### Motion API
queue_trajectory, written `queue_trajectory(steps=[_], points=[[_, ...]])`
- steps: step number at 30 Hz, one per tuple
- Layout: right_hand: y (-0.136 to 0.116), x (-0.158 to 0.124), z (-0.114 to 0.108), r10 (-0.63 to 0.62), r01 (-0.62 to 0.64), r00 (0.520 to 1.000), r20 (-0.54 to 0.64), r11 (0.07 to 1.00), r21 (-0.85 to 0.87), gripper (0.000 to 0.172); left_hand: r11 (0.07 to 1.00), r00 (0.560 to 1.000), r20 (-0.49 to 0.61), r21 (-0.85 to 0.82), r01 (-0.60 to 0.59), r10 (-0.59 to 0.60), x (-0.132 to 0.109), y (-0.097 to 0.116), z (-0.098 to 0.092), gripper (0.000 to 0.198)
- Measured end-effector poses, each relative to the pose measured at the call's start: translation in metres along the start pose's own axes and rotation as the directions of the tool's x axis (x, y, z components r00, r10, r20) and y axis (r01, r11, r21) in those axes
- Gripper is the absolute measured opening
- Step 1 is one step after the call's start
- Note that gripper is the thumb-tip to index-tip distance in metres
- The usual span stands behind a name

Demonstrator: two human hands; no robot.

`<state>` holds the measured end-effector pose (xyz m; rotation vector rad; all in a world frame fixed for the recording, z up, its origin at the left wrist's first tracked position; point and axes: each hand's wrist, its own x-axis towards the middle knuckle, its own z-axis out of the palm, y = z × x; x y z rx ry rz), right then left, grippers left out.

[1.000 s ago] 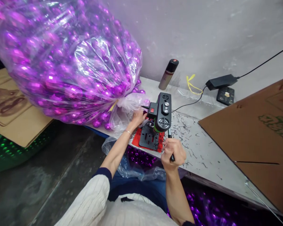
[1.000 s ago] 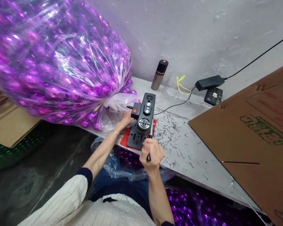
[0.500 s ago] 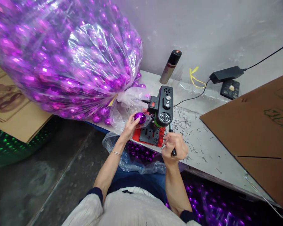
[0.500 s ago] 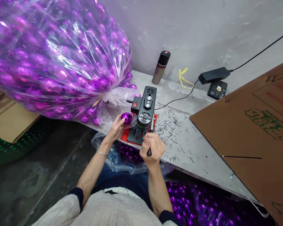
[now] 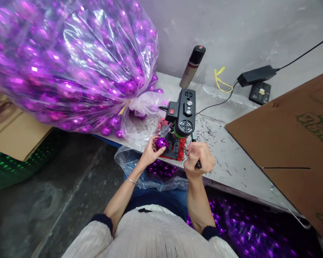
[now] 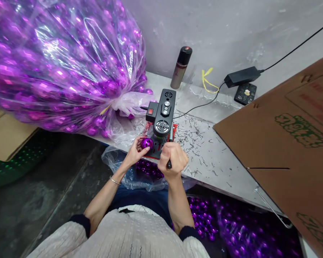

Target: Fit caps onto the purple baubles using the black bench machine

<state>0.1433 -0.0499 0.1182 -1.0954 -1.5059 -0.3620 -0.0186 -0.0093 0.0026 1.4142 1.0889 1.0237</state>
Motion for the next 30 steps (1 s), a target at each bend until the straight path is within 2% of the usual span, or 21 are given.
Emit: queue_trajectory(steps=[4, 7, 9, 14, 20, 24, 30], points=[[0.001, -0.001, -0.002, -0.014, 0.014, 1.000, 0.026, 1.000, -0.004, 0.025, 0.945, 0.988, 0.072, 0.290, -0.152, 0.136, 0.010, 0.002, 0.005, 0.057], [0.001, -0.003, -0.004, -0.016, 0.017, 0.999, 0.038, 1.000, -0.004, 0.024, 0.881, 0.957, 0.145, 0.376, -0.288, 0.251, 0.015, 0.004, 0.004, 0.056], [0.001, -0.003, -0.004, -0.011, 0.011, 0.999, 0.045, 1.000, -0.006, 0.024, 0.856, 0.942, 0.189, 0.396, -0.333, 0.279, 0.016, 0.005, 0.002, 0.057], [0.000, -0.003, -0.005, -0.009, 0.010, 0.998, 0.058, 1.000, -0.024, 0.024, 0.841, 0.939, 0.216, 0.424, -0.336, 0.266, 0.020, 0.003, 0.002, 0.061], [-0.002, -0.002, -0.006, -0.004, 0.005, 0.998, 0.060, 1.000, -0.004, 0.024, 0.798, 0.945, 0.107, 0.511, -0.319, 0.309, 0.027, -0.007, 0.022, 0.064], [-0.002, -0.002, -0.007, 0.007, -0.006, 0.997, 0.075, 1.000, -0.007, 0.024, 0.810, 0.945, 0.055, 0.501, -0.306, 0.322, 0.027, -0.016, 0.035, 0.068], [-0.001, -0.012, -0.006, 0.003, -0.002, 0.997, 0.078, 1.000, -0.011, 0.024, 0.811, 0.935, 0.004, 0.496, -0.309, 0.354, 0.025, -0.020, 0.036, 0.060]])
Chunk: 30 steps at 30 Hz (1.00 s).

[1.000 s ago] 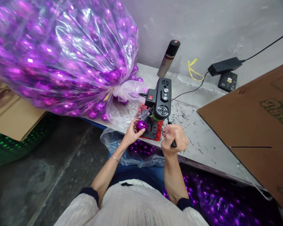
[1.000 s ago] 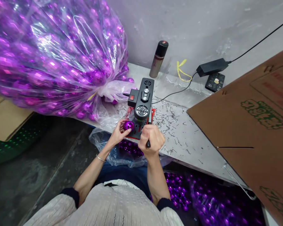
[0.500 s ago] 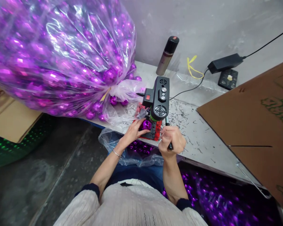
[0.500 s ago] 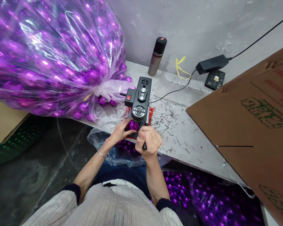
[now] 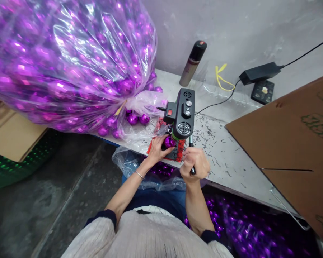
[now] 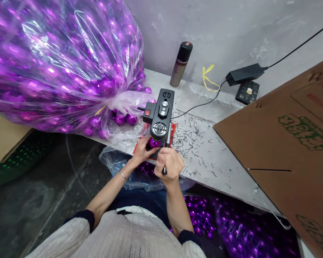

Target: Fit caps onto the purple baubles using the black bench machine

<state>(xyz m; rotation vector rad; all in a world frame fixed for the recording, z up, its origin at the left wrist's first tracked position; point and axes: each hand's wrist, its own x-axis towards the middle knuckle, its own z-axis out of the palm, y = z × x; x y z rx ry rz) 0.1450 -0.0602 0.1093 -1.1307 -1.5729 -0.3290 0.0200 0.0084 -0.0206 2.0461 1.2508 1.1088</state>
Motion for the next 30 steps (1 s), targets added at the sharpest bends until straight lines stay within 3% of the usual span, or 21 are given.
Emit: queue_trajectory(steps=[15, 30], points=[[0.018, -0.045, 0.022, -0.010, 0.011, 0.997, -0.076, 1.000, 0.019, 0.030, 1.000, 1.000, 0.009, -0.008, -0.007, 0.007, 0.000, 0.001, -0.001, 0.062], [0.022, -0.054, 0.031, 0.015, 0.004, 0.989, -0.146, 0.992, 0.128, 0.032, 0.996, 0.995, -0.042, 0.011, -0.092, 0.093, 0.000, -0.004, 0.002, 0.063]])
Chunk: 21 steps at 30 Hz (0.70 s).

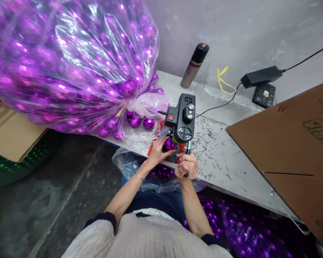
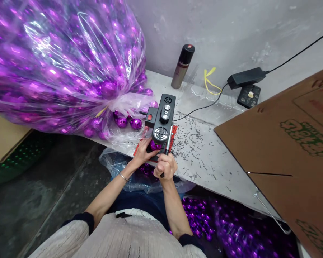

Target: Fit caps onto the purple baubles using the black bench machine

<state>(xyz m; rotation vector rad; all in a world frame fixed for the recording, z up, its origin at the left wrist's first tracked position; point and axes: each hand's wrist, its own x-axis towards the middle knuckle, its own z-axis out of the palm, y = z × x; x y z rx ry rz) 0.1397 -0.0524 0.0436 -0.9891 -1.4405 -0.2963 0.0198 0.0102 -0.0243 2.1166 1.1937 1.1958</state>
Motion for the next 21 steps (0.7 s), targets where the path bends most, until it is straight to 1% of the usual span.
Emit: queue_trajectory(steps=[2, 5, 6, 8, 10, 12, 14, 16, 17, 19, 20, 21], points=[[0.003, -0.003, 0.001, -0.012, 0.012, 1.000, -0.002, 1.000, -0.005, 0.032, 1.000, 1.000, -0.005, -0.010, -0.015, 0.015, 0.000, 0.000, 0.000, 0.063], [0.006, -0.005, 0.003, -0.089, 0.090, 0.995, 0.052, 0.996, -0.007, 0.031, 0.999, 1.000, -0.004, -0.023, -0.022, 0.022, 0.000, -0.001, -0.001, 0.060], [0.006, -0.003, 0.003, -0.103, 0.104, 0.993, 0.053, 0.995, -0.008, 0.031, 1.000, 1.000, 0.001, -0.025, -0.018, 0.018, 0.001, -0.001, 0.000, 0.059], [0.001, 0.006, 0.002, -0.073, 0.073, 0.997, 0.010, 0.997, -0.020, 0.033, 1.000, 1.000, 0.016, -0.029, -0.006, 0.006, 0.002, -0.002, 0.000, 0.059], [-0.008, 0.021, -0.001, 0.004, -0.005, 0.999, -0.039, 0.999, -0.045, 0.033, 0.999, 1.000, 0.030, -0.038, -0.004, 0.005, 0.003, -0.003, -0.002, 0.060], [-0.019, 0.040, -0.006, 0.056, -0.056, 0.998, -0.006, 0.996, -0.075, 0.030, 0.998, 0.999, 0.033, -0.054, -0.031, 0.032, 0.000, -0.001, -0.006, 0.060], [-0.026, 0.055, -0.010, 0.116, -0.115, 0.993, 0.013, 0.991, -0.070, 0.028, 0.993, 0.995, 0.033, -0.075, -0.089, 0.091, -0.011, 0.003, -0.012, 0.059], [-0.030, 0.062, -0.014, 0.129, -0.127, 0.991, 0.035, 0.990, -0.057, 0.027, 0.985, 0.987, 0.054, -0.081, -0.149, 0.154, -0.029, 0.009, -0.022, 0.057], [-0.030, 0.062, -0.015, 0.121, -0.119, 0.991, 0.048, 0.991, -0.055, 0.027, 0.982, 0.982, 0.070, -0.075, -0.172, 0.178, -0.039, 0.013, -0.027, 0.059], [-0.028, 0.057, -0.016, 0.096, -0.092, 0.993, 0.072, 0.994, -0.061, 0.026, 0.979, 0.976, 0.085, -0.050, -0.197, 0.201, -0.056, 0.019, -0.037, 0.069], [-0.027, 0.053, -0.016, 0.088, -0.083, 0.993, 0.082, 0.994, -0.065, 0.025, 0.980, 0.977, 0.072, -0.035, -0.198, 0.200, -0.060, 0.021, -0.042, 0.076], [-0.026, 0.050, -0.016, 0.084, -0.078, 0.993, 0.087, 0.995, -0.067, 0.025, 0.981, 0.980, 0.039, -0.019, -0.193, 0.194, -0.060, 0.021, -0.046, 0.078]])
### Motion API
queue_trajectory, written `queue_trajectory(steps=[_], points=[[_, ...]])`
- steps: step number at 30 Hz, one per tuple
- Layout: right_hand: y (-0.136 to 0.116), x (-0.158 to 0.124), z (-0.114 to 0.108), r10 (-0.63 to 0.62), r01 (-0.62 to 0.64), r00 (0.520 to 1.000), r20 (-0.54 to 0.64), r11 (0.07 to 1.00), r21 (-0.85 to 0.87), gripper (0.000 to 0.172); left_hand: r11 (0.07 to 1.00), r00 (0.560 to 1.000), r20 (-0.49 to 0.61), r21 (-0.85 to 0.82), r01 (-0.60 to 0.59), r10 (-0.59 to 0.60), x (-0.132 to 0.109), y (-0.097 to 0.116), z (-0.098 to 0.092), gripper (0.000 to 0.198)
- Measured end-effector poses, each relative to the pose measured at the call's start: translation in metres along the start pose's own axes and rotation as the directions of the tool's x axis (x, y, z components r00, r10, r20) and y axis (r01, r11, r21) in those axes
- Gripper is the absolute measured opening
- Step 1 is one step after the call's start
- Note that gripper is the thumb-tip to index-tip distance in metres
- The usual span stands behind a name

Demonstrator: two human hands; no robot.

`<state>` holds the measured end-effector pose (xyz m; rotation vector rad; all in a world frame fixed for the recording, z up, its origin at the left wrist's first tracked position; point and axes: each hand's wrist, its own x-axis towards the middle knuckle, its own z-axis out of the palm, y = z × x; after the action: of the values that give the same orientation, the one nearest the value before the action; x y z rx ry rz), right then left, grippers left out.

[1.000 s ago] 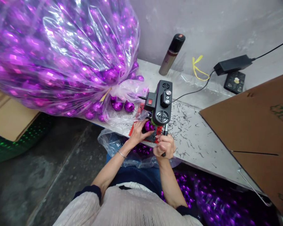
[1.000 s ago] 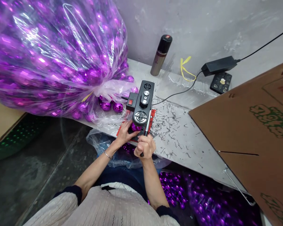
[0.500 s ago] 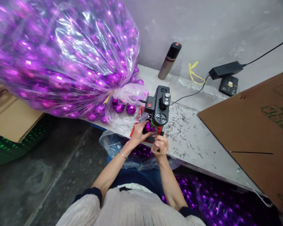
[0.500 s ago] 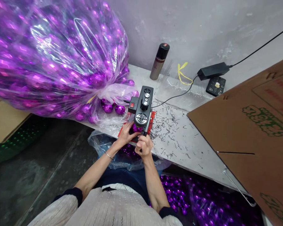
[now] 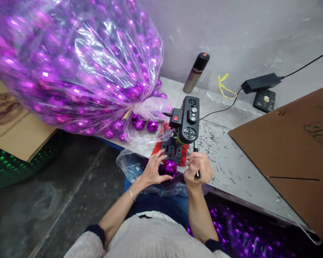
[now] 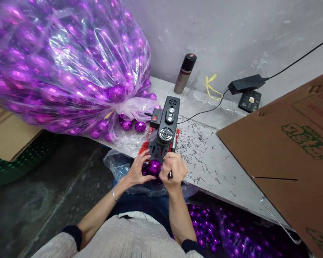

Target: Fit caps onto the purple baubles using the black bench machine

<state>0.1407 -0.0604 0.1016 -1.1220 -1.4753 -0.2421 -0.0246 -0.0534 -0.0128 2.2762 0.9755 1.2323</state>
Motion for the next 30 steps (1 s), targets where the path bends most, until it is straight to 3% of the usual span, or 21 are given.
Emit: queue_trajectory(steps=[3, 4, 6, 9, 11, 13, 15, 17, 20, 22, 26, 30], points=[[0.001, -0.006, 0.001, -0.007, 0.007, 1.000, -0.002, 1.000, -0.003, 0.024, 0.993, 0.980, -0.180, 0.070, 0.098, -0.084, 0.027, -0.012, -0.013, 0.047], [0.000, -0.006, 0.001, -0.008, 0.008, 1.000, 0.000, 1.000, -0.006, 0.025, 0.980, 0.959, -0.244, 0.103, 0.171, -0.142, 0.043, -0.021, -0.017, 0.037], [-0.001, -0.005, 0.000, -0.010, 0.010, 1.000, 0.010, 1.000, -0.011, 0.025, 0.907, 0.891, -0.326, 0.171, 0.386, -0.317, 0.080, -0.039, -0.024, 0.040], [-0.002, -0.003, 0.000, -0.017, 0.017, 1.000, 0.020, 1.000, -0.015, 0.025, 0.711, 0.774, -0.239, 0.306, 0.633, -0.587, 0.129, -0.059, -0.029, 0.049], [-0.002, -0.002, 0.000, -0.025, 0.025, 1.000, 0.015, 1.000, -0.014, 0.024, 0.613, 0.697, -0.132, 0.380, 0.693, -0.705, 0.148, -0.064, -0.030, 0.052], [-0.002, -0.002, 0.000, -0.030, 0.031, 0.999, 0.015, 0.999, -0.015, 0.024, 0.593, 0.657, -0.060, 0.376, 0.712, -0.751, 0.155, -0.064, -0.029, 0.050], [-0.001, -0.002, -0.001, -0.033, 0.033, 0.999, 0.021, 0.999, -0.020, 0.025, 0.643, 0.671, -0.026, 0.261, 0.720, -0.741, 0.151, -0.061, -0.029, 0.044], [-0.001, 0.001, -0.001, -0.029, 0.030, 0.999, 0.023, 0.999, -0.022, 0.025, 0.720, 0.722, -0.058, 0.057, 0.692, -0.689, 0.137, -0.055, -0.028, 0.046], [-0.003, 0.008, -0.001, -0.017, 0.017, 1.000, 0.006, 1.000, -0.018, 0.025, 0.807, 0.797, -0.163, -0.246, 0.537, -0.581, 0.099, -0.036, -0.023, 0.060], [-0.005, 0.014, -0.001, -0.004, 0.004, 1.000, -0.010, 1.000, -0.014, 0.026, 0.818, 0.837, -0.157, -0.365, 0.444, -0.525, 0.070, -0.020, -0.013, 0.066], [-0.007, 0.024, 0.000, 0.018, -0.018, 0.999, -0.034, 1.000, -0.015, 0.027, 0.822, 0.857, -0.065, -0.330, 0.465, -0.511, 0.033, -0.001, 0.013, 0.066], [-0.007, 0.025, 0.000, -0.011, 0.011, 1.000, -0.024, 1.000, -0.012, 0.027, 0.884, 0.876, -0.130, -0.126, 0.451, -0.465, 0.034, -0.006, 0.030, 0.061]])
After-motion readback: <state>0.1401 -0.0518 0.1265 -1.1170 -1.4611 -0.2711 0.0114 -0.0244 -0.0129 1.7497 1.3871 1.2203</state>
